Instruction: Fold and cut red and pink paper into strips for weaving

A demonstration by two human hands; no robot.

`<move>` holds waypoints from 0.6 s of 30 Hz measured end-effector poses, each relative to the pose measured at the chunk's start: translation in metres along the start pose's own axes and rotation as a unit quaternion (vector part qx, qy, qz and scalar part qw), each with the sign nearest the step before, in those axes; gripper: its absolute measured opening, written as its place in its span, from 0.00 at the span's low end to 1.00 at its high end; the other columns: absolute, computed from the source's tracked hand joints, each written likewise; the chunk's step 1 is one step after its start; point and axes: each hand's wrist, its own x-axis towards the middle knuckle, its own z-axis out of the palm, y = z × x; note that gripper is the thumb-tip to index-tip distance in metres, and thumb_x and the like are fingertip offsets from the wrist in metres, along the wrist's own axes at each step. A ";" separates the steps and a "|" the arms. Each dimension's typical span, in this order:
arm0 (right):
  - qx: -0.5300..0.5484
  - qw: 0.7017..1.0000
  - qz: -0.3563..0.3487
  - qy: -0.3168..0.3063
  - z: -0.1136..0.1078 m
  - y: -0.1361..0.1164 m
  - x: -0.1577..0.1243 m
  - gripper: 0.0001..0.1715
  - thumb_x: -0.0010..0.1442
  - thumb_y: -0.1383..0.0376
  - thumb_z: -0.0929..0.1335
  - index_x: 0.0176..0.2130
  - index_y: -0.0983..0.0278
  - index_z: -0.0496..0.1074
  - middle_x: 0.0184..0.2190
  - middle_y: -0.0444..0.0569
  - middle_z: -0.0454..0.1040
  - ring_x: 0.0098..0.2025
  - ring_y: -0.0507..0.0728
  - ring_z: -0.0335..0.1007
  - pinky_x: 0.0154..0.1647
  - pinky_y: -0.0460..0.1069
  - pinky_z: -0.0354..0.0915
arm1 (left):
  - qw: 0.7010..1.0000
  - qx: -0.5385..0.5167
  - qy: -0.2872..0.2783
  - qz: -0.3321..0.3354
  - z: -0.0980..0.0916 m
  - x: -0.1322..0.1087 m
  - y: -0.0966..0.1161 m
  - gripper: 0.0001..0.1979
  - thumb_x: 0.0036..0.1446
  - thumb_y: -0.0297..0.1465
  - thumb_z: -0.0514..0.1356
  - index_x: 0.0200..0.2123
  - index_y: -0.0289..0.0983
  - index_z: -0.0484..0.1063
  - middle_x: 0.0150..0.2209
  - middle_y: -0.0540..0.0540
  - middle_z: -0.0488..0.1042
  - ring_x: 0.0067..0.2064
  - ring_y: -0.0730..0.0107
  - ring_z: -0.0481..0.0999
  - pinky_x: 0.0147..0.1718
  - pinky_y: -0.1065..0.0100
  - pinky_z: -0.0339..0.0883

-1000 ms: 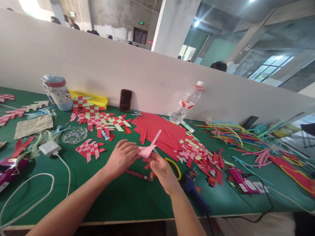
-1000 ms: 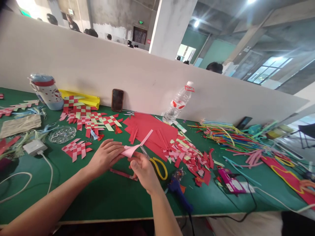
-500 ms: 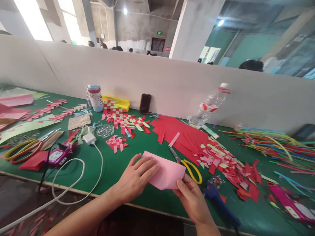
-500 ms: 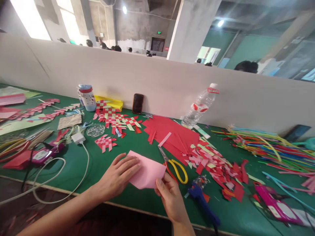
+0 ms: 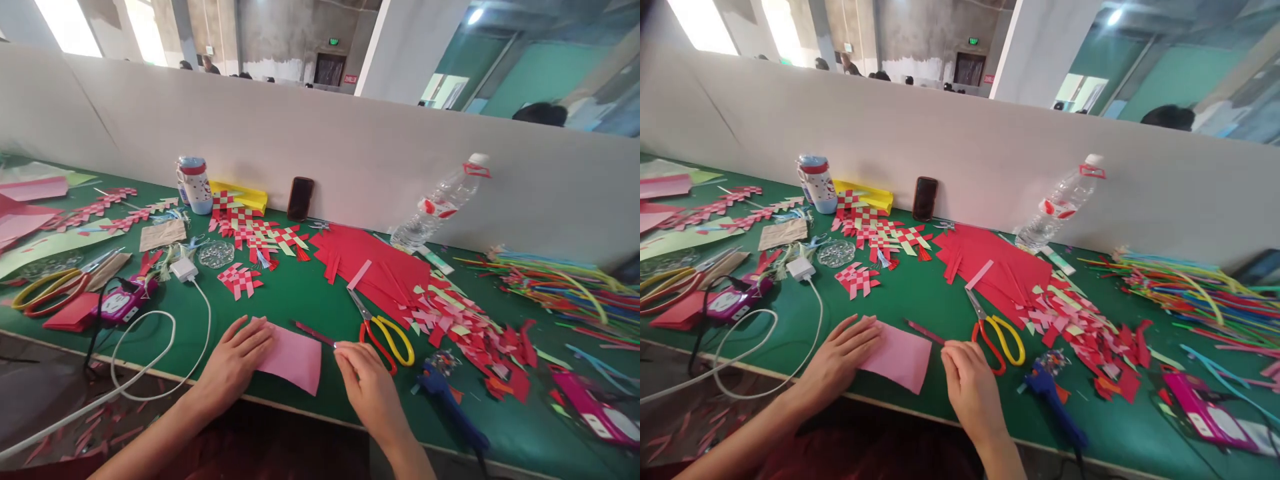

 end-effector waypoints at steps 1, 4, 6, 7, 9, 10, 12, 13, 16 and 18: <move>-0.043 0.998 -0.039 0.001 0.003 0.002 0.000 0.13 0.66 0.61 0.62 0.40 0.57 0.76 0.43 0.51 0.78 0.48 0.61 0.71 0.50 0.58 0.68 | 1.000 0.000 -0.012 0.003 0.000 -0.003 -0.003 0.25 0.59 0.20 0.48 0.57 0.40 0.70 0.58 0.49 0.73 0.63 0.65 0.67 0.68 0.56 0.44; -0.153 0.981 -0.108 -0.053 0.010 0.003 0.000 0.15 0.65 0.66 0.64 0.47 0.54 0.76 0.55 0.50 0.74 0.61 0.64 0.63 0.58 0.64 0.63 | 1.000 0.009 -0.026 0.004 0.001 -0.010 -0.009 0.25 0.59 0.21 0.49 0.57 0.42 0.69 0.58 0.49 0.72 0.62 0.66 0.68 0.68 0.57 0.45; -0.195 0.970 -0.117 -0.089 0.015 0.003 0.002 0.18 0.65 0.64 0.64 0.52 0.53 0.73 0.58 0.48 0.71 0.64 0.65 0.59 0.61 0.67 0.58 | 1.000 0.011 -0.026 0.014 0.001 -0.013 -0.010 0.26 0.58 0.20 0.49 0.57 0.42 0.69 0.57 0.49 0.73 0.60 0.66 0.70 0.68 0.58 0.46; -0.207 0.967 -0.112 -0.102 0.017 0.004 0.004 0.19 0.65 0.63 0.64 0.54 0.53 0.72 0.59 0.47 0.70 0.65 0.65 0.57 0.63 0.69 0.55 | 0.999 0.011 -0.025 0.019 0.001 -0.014 -0.009 0.26 0.58 0.21 0.50 0.57 0.43 0.70 0.57 0.49 0.74 0.59 0.66 0.71 0.68 0.58 0.46; -0.225 0.963 -0.089 -0.115 0.020 0.007 0.009 0.21 0.66 0.61 0.63 0.58 0.54 0.69 0.61 0.48 0.69 0.66 0.66 0.56 0.64 0.71 0.52 | 0.999 0.013 -0.023 0.026 0.001 -0.014 -0.008 0.25 0.57 0.21 0.51 0.56 0.42 0.70 0.55 0.50 0.75 0.58 0.67 0.73 0.68 0.59 0.46; -0.232 0.963 -0.077 -0.115 0.021 0.010 0.012 0.22 0.67 0.60 0.63 0.58 0.56 0.68 0.61 0.49 0.68 0.66 0.67 0.56 0.64 0.72 0.51 | 0.999 0.016 -0.022 0.031 0.001 -0.014 -0.008 0.24 0.58 0.22 0.51 0.55 0.42 0.71 0.55 0.50 0.76 0.57 0.67 0.73 0.68 0.59 0.45; -0.245 0.962 -0.060 -0.101 0.021 0.018 0.020 0.22 0.67 0.59 0.62 0.58 0.57 0.69 0.61 0.49 0.67 0.66 0.68 0.55 0.64 0.73 0.50 | 0.998 0.023 -0.030 0.040 0.002 -0.013 -0.006 0.22 0.59 0.23 0.53 0.55 0.42 0.71 0.55 0.50 0.75 0.57 0.66 0.73 0.69 0.58 0.43; -0.251 0.962 -0.054 -0.088 0.021 0.023 0.023 0.21 0.67 0.60 0.61 0.57 0.58 0.70 0.61 0.50 0.68 0.66 0.68 0.55 0.63 0.73 0.50 | 0.998 0.024 -0.036 0.045 0.004 -0.012 -0.006 0.22 0.59 0.24 0.54 0.56 0.43 0.70 0.55 0.50 0.75 0.58 0.66 0.73 0.68 0.58 0.44; -0.263 0.963 -0.039 -0.050 0.016 0.038 0.033 0.21 0.67 0.60 0.62 0.56 0.60 0.72 0.59 0.54 0.70 0.65 0.70 0.56 0.62 0.74 0.53 | 0.998 0.012 -0.046 0.038 0.012 -0.009 -0.002 0.22 0.61 0.25 0.54 0.56 0.44 0.69 0.56 0.49 0.74 0.59 0.65 0.71 0.68 0.56 0.45; -0.267 0.963 -0.030 -0.031 0.010 0.040 0.035 0.22 0.66 0.61 0.62 0.56 0.62 0.71 0.60 0.57 0.69 0.66 0.71 0.55 0.61 0.72 0.56 | 0.999 -0.002 -0.035 0.021 0.018 -0.004 0.002 0.20 0.62 0.26 0.54 0.55 0.45 0.70 0.56 0.49 0.75 0.59 0.65 0.71 0.68 0.55 0.43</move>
